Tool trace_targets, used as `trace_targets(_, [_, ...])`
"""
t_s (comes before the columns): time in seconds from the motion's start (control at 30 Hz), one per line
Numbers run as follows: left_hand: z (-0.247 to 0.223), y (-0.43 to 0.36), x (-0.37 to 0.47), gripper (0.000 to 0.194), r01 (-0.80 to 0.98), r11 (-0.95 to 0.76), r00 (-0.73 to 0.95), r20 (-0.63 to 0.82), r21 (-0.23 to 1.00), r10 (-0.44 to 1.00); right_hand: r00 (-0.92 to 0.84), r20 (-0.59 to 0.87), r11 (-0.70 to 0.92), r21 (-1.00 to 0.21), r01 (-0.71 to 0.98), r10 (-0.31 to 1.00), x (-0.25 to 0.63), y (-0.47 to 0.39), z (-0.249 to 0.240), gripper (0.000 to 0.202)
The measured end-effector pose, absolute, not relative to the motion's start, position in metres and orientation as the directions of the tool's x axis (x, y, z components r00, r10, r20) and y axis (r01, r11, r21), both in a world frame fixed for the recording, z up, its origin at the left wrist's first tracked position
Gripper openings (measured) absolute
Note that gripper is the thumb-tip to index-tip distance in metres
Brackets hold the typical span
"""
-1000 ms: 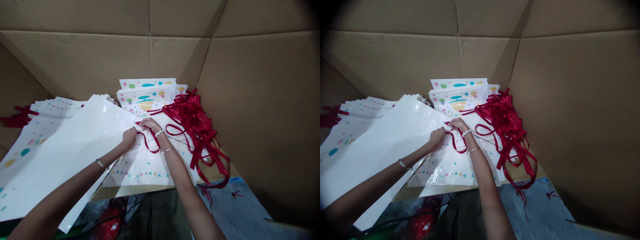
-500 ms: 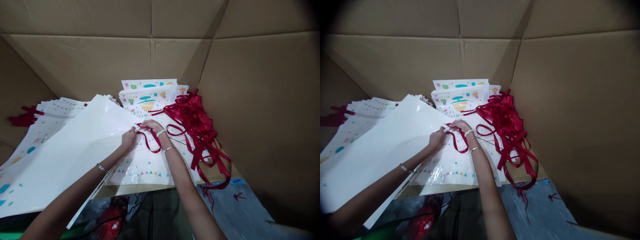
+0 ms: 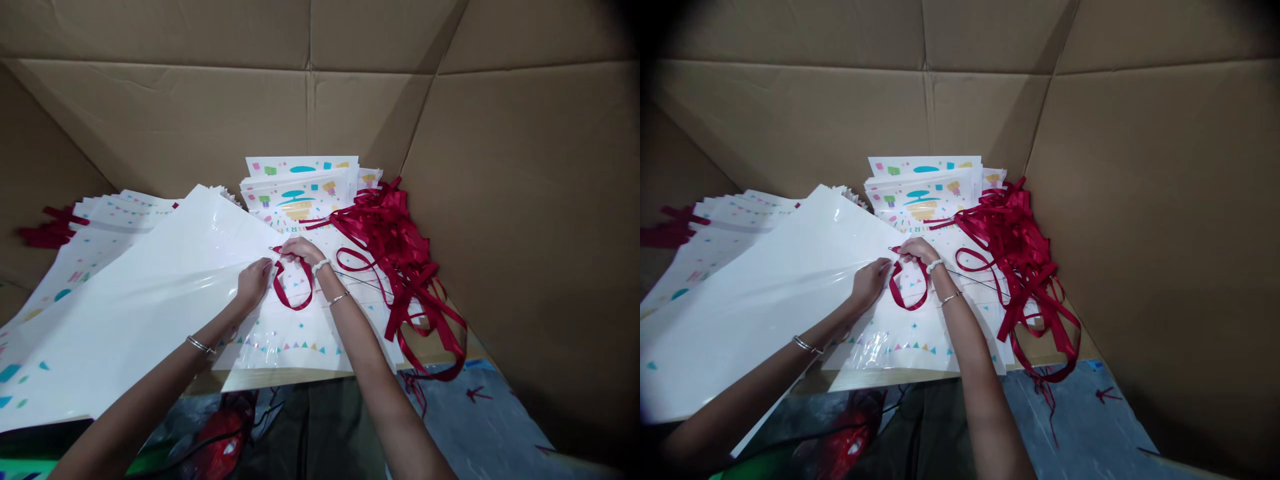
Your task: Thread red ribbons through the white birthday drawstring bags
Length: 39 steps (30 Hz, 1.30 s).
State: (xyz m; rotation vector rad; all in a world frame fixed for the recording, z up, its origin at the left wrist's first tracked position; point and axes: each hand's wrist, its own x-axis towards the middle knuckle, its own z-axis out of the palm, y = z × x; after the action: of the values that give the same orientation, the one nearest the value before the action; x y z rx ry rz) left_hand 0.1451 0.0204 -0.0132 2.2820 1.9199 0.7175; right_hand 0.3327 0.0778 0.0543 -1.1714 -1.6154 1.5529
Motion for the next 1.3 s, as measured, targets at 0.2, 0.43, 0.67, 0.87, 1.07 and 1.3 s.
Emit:
trace_targets(0.2, [-0.014,0.024,0.142,0.033,0.865,-0.231,0.078,0.336,0.446,0.939,-0.444,-0.142,-0.067,-0.981,0.181,0.885,0.329,0.071,0.055,0.018])
trace_targets(0.43, [-0.015,0.038,0.135,0.026,0.832,-0.281,0.089,0.385,0.478,0.919,-0.398,-0.144,-0.064,-0.976,0.208,0.906,0.325,0.069,0.053,0.020])
trace_targets(0.67, [-0.007,0.038,0.141,0.025,0.847,-0.323,0.155,0.385,0.422,0.910,-0.356,-0.153,-0.062,-0.965,0.253,0.922,0.321,0.066,0.055,0.031])
trace_targets(0.87, [-0.004,0.033,0.146,0.022,0.862,-0.261,0.094,0.368,0.436,0.925,-0.357,-0.147,-0.049,-0.961,0.271,0.923,0.320,0.066,0.057,0.032])
trace_targets(1.07, [0.006,0.033,0.152,0.021,0.892,-0.176,0.044,0.306,0.417,0.951,-0.373,-0.127,-0.025,-0.963,0.268,0.919,0.317,0.071,0.056,0.034])
trace_targets(1.3, [0.026,0.038,0.156,0.026,0.952,-0.054,0.014,0.133,0.300,0.991,-0.359,-0.115,-0.012,-0.960,0.279,0.926,0.317,0.077,0.050,0.034])
